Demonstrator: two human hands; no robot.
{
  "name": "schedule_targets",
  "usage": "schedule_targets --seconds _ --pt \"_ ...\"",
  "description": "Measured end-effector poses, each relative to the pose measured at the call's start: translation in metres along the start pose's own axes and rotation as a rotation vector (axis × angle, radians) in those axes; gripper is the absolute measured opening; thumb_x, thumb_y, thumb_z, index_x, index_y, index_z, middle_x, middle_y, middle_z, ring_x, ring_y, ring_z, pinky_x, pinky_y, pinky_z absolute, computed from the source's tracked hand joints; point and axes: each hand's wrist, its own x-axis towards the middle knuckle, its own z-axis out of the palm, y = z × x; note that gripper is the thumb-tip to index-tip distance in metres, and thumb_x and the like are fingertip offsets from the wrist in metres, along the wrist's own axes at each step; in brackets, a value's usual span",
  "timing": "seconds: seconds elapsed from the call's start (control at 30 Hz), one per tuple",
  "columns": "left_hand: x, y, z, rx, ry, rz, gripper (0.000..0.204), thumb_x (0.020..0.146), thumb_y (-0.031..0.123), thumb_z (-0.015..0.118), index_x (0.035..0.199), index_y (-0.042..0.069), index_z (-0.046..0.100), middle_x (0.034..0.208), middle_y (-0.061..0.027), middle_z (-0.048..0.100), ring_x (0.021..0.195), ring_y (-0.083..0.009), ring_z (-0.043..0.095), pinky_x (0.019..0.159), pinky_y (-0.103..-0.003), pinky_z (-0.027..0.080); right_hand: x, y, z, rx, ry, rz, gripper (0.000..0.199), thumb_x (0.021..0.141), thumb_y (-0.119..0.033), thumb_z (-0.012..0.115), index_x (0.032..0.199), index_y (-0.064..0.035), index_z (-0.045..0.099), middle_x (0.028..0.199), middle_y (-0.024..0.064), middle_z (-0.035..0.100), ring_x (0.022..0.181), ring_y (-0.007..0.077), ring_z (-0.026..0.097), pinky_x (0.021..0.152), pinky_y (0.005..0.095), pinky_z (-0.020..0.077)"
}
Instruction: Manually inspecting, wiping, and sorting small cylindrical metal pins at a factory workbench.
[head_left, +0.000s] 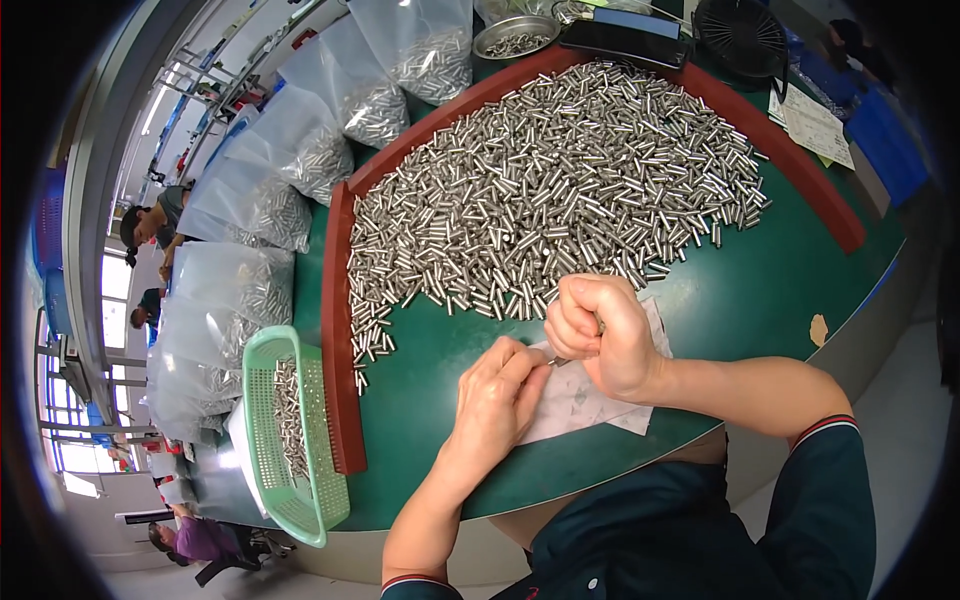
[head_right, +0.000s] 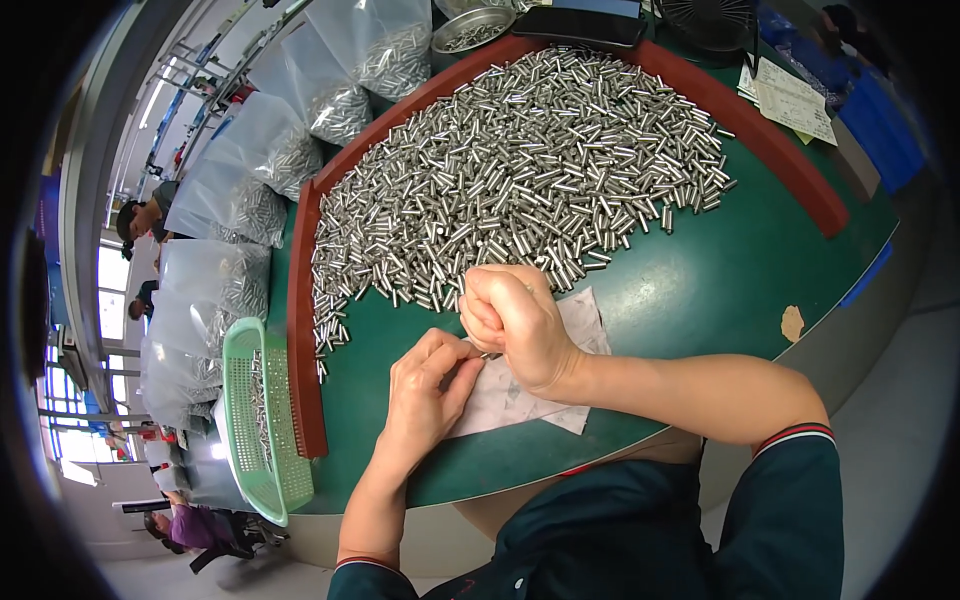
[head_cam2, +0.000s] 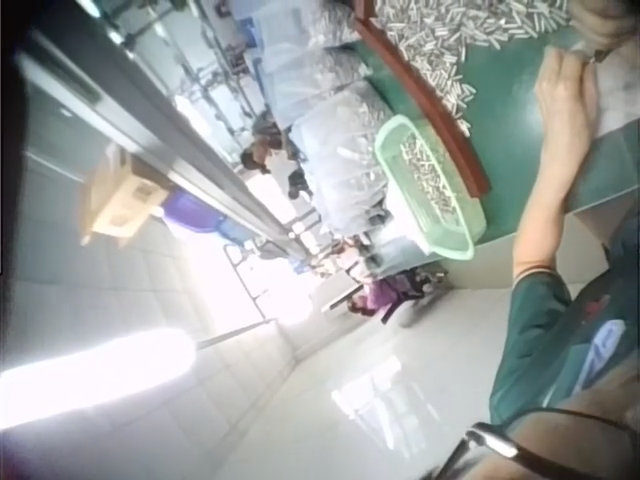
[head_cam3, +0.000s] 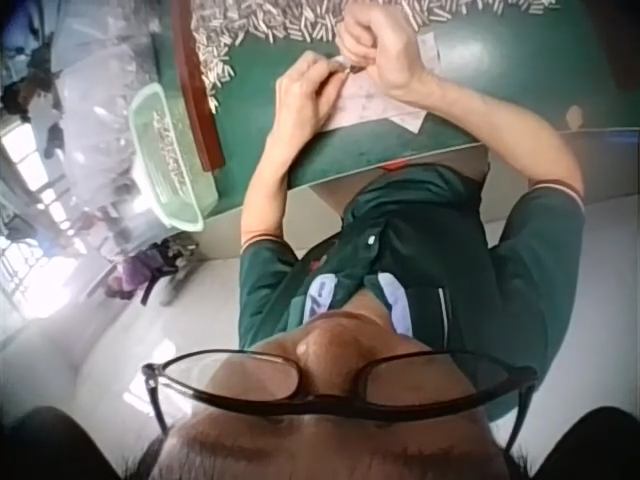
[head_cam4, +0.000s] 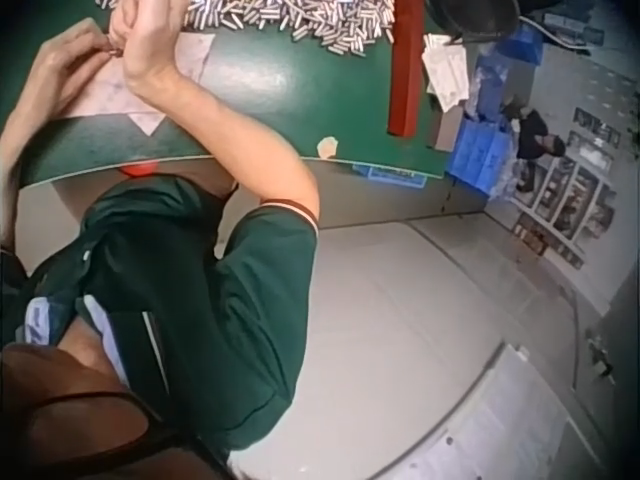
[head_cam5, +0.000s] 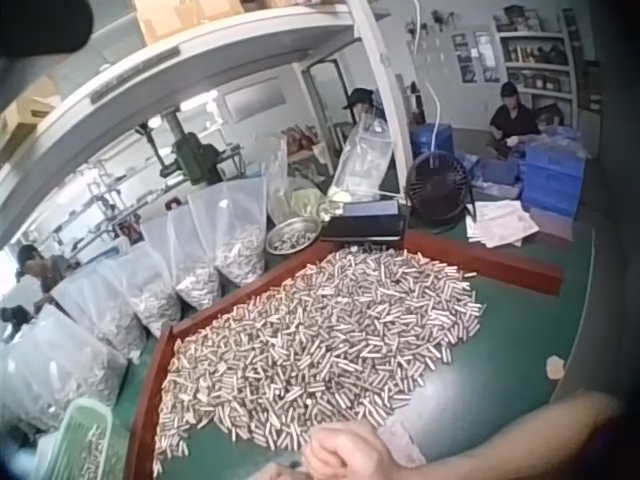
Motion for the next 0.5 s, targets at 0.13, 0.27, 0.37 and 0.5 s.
schedule_targets --seconds 0.13,0.27,0.37,0.5 --pt "-0.0007 0.0028 0.0009 -0.027 -0.001 -0.034 0.008 0.067 -0.001 0.062 0.073 0.001 0.057 0.068 -0.0091 0.051 0.058 -0.0256 0.053 0.051 -0.033 0.043 -0.0015 0.0003 0.0001 -0.004 0.007 0.0 0.032 0.082 -0.017 0.033 0.051 -0.011 0.027 0.042 -0.001 0.026 0.039 0.0077 0.019 0.04 0.024 0.0169" --pt "-0.0014 0.005 0.0008 -0.029 0.007 -0.064 0.008 0.066 -0.001 0.062 0.071 0.001 0.057 0.068 -0.009 0.052 0.057 -0.0255 0.053 0.051 -0.033 0.043 -0.0015 0.0038 0.0034 -0.029 0.013 -0.017 0.032 0.081 -0.017 0.034 0.05 -0.011 0.027 0.042 -0.0019 0.026 0.039 0.0074 0.021 0.04 0.0235 0.0182" --pt "0.0006 0.0048 0.0002 -0.027 -0.002 -0.064 0.008 0.066 -0.001 0.062 0.071 0.001 0.057 0.068 -0.009 0.052 0.057 -0.0255 0.054 0.051 -0.033 0.044 -0.0013 0.0074 0.0065 -0.081 0.026 -0.052 0.032 0.081 -0.016 0.034 0.05 -0.0105 0.027 0.043 -0.0022 0.026 0.04 0.0074 0.022 0.041 0.0234 0.0192" --pt "0.0034 0.006 -0.0004 -0.01 -0.008 -0.059 0.007 0.067 -0.001 0.062 0.071 0.001 0.056 0.068 -0.0092 0.052 0.057 -0.0267 0.053 0.051 -0.034 0.043 -0.0001 0.0085 0.0097 -0.171 0.026 -0.067 0.032 0.081 -0.012 0.034 0.051 -0.0092 0.026 0.045 -0.002 0.026 0.042 0.0069 0.023 0.042 0.0235 0.0203"
